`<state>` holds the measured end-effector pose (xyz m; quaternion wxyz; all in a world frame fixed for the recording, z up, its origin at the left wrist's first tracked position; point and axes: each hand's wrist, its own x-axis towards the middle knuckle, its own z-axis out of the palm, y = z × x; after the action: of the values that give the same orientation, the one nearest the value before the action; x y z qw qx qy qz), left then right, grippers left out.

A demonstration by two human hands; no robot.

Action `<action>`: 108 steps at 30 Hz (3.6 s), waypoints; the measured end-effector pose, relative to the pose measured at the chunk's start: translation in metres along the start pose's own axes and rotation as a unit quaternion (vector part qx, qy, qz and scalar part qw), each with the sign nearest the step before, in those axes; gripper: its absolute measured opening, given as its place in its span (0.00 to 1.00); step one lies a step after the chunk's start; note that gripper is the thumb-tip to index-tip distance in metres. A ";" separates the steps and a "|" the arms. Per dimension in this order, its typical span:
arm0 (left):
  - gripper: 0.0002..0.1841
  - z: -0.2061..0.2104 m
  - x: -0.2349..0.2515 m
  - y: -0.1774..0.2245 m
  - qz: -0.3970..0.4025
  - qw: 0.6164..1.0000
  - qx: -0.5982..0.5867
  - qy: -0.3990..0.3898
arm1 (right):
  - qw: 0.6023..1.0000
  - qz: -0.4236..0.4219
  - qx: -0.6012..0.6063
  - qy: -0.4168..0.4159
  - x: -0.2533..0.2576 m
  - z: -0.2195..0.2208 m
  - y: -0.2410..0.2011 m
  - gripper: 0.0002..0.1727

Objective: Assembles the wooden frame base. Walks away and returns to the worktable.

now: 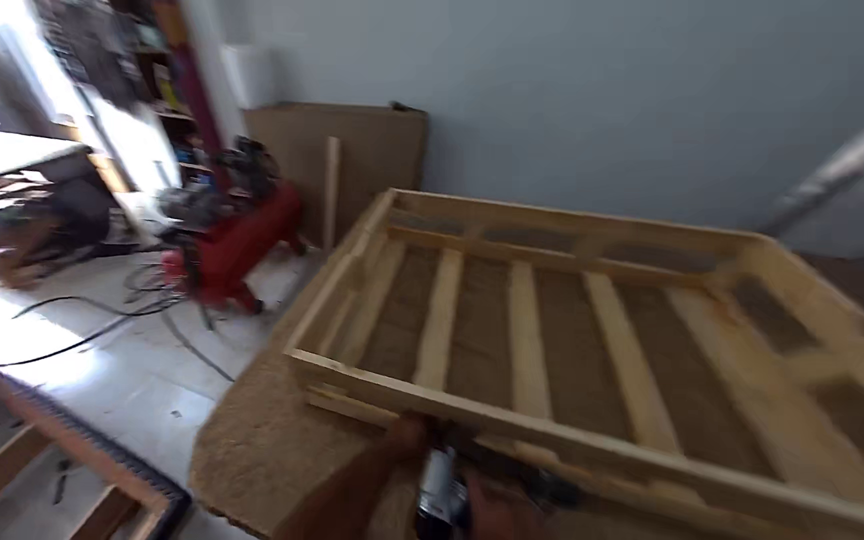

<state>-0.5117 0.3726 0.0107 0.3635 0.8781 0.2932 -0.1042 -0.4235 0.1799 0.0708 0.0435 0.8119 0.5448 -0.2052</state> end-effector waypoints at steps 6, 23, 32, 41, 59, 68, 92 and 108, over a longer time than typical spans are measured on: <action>0.21 -0.004 0.010 0.010 -0.030 0.999 -0.026 0.007 | 0.999 -0.021 -0.013 0.021 0.007 0.003 0.006 0.31; 0.23 0.001 0.022 0.005 -0.066 0.997 -0.035 0.001 | 0.997 -0.026 -0.031 0.062 0.006 0.014 0.021 0.25; 0.23 0.001 0.021 0.006 -0.067 0.997 -0.047 0.013 | 0.995 -0.040 -0.033 0.083 0.005 0.020 0.030 0.30; 0.23 0.003 0.023 0.003 -0.059 0.995 -0.077 0.023 | 0.988 -0.043 -0.046 0.139 0.002 0.028 0.041 0.27; 0.22 0.007 0.029 0.000 -0.067 0.998 -0.004 0.001 | 0.996 -0.014 -0.040 0.079 -0.004 0.024 0.052 0.34; 0.24 0.016 0.027 -0.004 -0.069 0.995 0.069 0.026 | 0.996 -0.051 -0.024 -0.072 0.021 0.049 0.028 0.29; 0.28 0.078 -0.030 -0.009 -0.165 0.892 -0.416 0.064 | 0.996 -0.056 -0.016 -0.072 0.044 0.059 0.014 0.27; 0.27 0.082 -0.021 -0.003 -0.154 0.915 -0.363 0.081 | 0.996 -0.027 -0.004 -0.080 0.042 0.056 0.021 0.29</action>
<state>-0.5277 0.3076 -0.0410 0.6117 0.6351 0.4709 0.0258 -0.4073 0.1919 0.0004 0.0843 0.7776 0.5623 -0.2685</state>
